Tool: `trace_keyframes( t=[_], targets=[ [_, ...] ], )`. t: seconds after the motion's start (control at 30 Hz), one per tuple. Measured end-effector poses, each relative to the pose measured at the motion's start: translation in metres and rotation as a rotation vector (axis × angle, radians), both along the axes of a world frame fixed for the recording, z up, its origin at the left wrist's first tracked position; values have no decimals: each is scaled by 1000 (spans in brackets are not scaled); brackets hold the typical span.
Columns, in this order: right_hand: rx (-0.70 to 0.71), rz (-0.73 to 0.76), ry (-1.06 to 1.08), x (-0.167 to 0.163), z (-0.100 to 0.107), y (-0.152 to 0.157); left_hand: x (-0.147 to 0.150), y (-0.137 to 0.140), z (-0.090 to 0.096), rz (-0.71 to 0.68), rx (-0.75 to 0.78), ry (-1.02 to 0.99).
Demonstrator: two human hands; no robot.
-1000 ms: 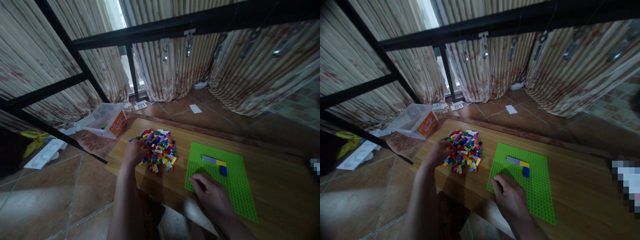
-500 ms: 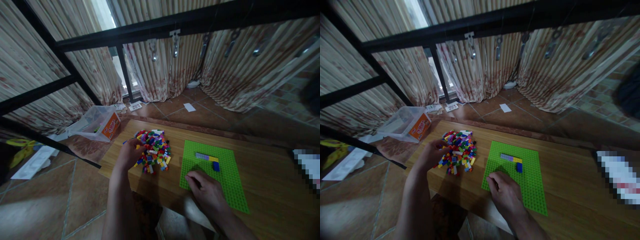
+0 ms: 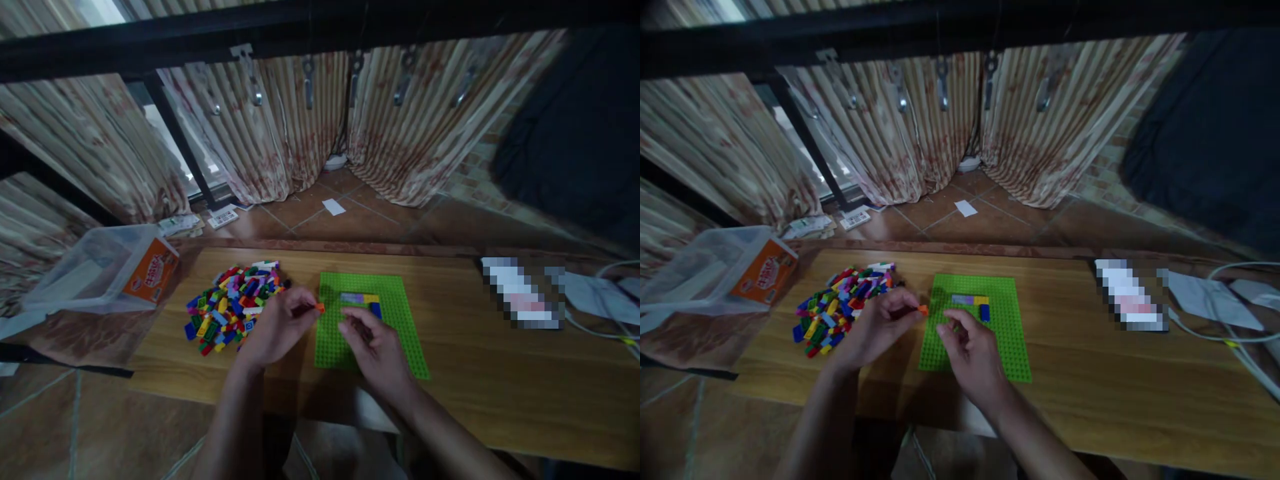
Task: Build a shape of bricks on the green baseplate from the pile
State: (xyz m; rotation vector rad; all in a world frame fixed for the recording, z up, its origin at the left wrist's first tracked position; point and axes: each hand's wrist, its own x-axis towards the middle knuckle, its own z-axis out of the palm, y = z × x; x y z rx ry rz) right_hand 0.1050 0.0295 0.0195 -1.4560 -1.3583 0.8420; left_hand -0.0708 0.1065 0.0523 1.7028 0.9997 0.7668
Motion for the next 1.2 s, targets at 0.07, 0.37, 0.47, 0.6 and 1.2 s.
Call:
trace_keyframes(
  t=[0.07, 0.37, 0.47, 0.6, 1.2],
  targets=[
    [-52, -16, 122, 3, 0, 3, 10, -4, -3, -59, -5, -14],
    [-93, 73, 192, 28, 1, 4, 41, -21, -11, -139, 157, 73],
    [-148, 93, 7, 48, 3, -1, 45, -24, -16, -172, 193, 167],
    [-141, 23, -251, 75, -2, -7, 52, -26, -24, -121, 209, 301],
    [-65, -116, -305, 80, -24, -2, 87, -30, -33, -8, 233, 569]
  ],
)
